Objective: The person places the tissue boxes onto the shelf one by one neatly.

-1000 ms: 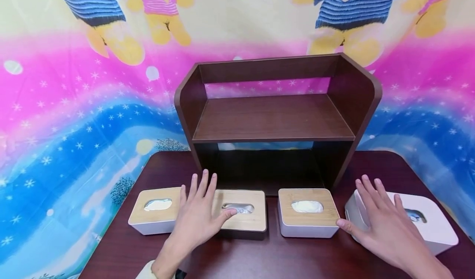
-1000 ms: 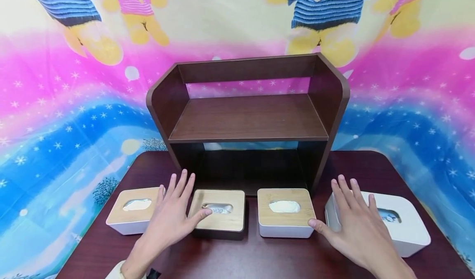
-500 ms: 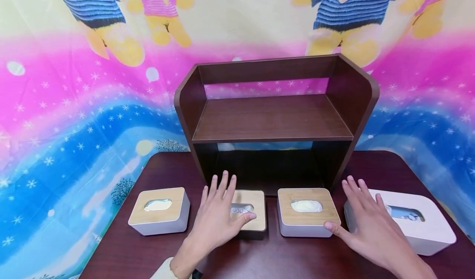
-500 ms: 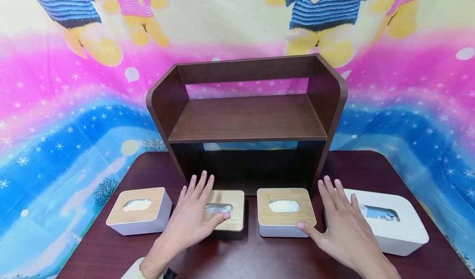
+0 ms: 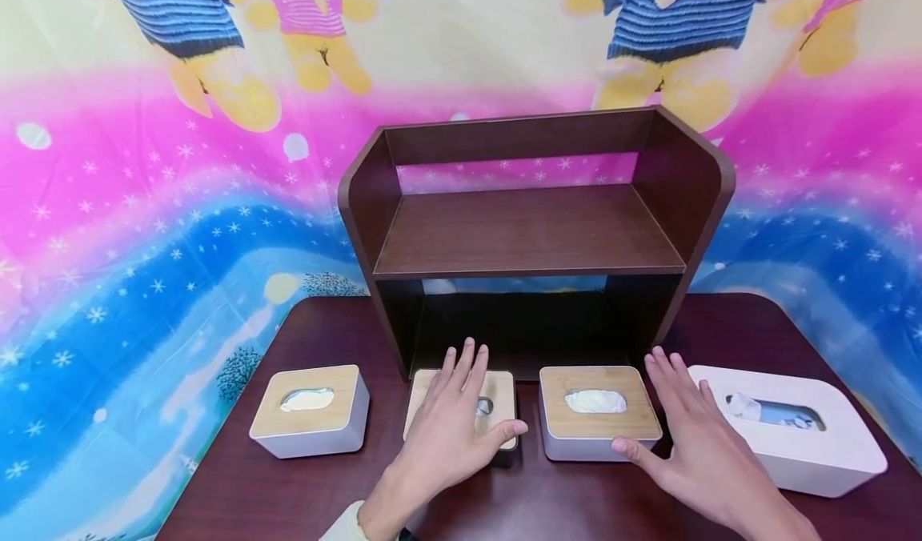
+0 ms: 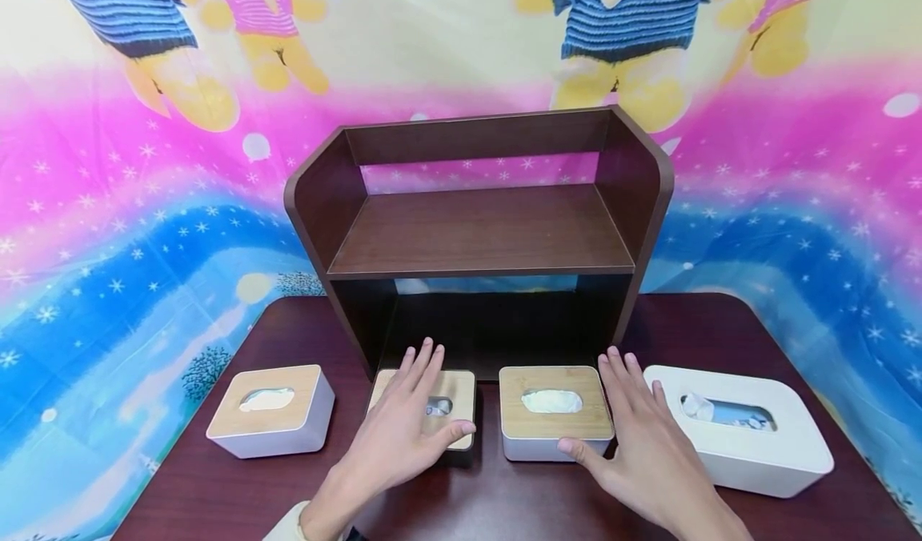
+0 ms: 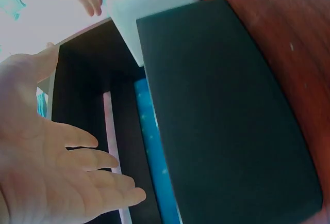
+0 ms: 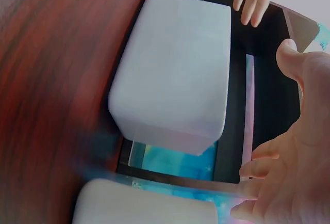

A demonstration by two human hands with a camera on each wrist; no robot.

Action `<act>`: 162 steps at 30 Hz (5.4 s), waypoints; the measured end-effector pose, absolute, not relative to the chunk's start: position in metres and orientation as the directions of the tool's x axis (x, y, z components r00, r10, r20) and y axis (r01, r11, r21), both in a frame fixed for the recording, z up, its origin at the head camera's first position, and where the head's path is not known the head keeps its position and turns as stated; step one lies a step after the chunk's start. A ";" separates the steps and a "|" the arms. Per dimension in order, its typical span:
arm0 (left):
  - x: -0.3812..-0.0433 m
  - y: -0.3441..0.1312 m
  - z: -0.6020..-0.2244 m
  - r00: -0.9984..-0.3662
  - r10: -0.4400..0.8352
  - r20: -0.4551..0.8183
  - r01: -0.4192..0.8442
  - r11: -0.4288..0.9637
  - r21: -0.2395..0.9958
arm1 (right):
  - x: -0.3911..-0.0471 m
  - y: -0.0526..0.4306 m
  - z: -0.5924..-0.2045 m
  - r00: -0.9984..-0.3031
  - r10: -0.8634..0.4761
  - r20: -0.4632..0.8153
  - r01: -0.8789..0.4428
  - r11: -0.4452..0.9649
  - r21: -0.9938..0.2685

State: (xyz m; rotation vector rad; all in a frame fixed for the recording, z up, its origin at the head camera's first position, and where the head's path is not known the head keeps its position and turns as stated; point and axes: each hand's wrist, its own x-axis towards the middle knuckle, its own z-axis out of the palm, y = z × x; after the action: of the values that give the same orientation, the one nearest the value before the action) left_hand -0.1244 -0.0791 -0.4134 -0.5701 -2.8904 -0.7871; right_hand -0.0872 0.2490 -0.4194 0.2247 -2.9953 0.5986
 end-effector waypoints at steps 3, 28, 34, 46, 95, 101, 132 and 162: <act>-0.122 -0.072 -0.414 -0.927 0.334 0.173 0.374 0.773 0.513 | -0.085 0.246 -0.422 -0.986 -0.132 0.104 -0.163 0.900 -0.404; -0.108 -0.024 -0.433 -0.908 0.355 0.225 0.349 0.340 0.873 | -0.079 0.240 -0.435 -0.999 -0.050 0.014 -0.050 0.864 -0.501; -0.106 -0.016 -0.438 -0.914 0.331 0.234 0.344 0.330 0.879 | -0.080 0.242 -0.438 -0.999 -0.035 0.038 -0.050 0.858 -0.511; -0.098 -0.009 -0.449 -0.942 0.279 0.185 0.283 0.368 0.886 | -0.077 0.244 -0.448 -1.000 0.004 0.018 -0.006 0.839 -0.544; -0.115 -0.001 -0.441 -0.954 0.191 0.229 0.290 0.413 0.863 | -0.081 0.235 -0.446 -0.945 0.143 0.294 -0.069 0.791 -0.607; -0.130 -0.002 -0.435 -0.952 0.158 0.262 0.305 0.427 0.851 | -0.094 0.226 -0.437 -0.937 0.171 0.305 -0.066 0.769 -0.636; -0.181 0.025 -0.437 -0.969 -0.086 0.233 0.190 0.347 0.919 | -0.155 0.216 -0.441 -0.882 0.381 0.279 0.048 0.661 -0.749; -0.196 0.039 -0.447 -0.971 -0.122 0.207 0.158 0.325 0.932 | -0.167 0.220 -0.455 -0.853 0.424 0.304 0.049 0.645 -0.762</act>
State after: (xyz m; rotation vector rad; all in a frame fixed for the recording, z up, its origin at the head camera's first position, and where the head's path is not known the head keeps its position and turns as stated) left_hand -0.1959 0.0389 -0.4474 -0.0324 -2.3517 -1.6962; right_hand -0.1672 0.2203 -0.4554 -0.3698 -2.4039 1.0951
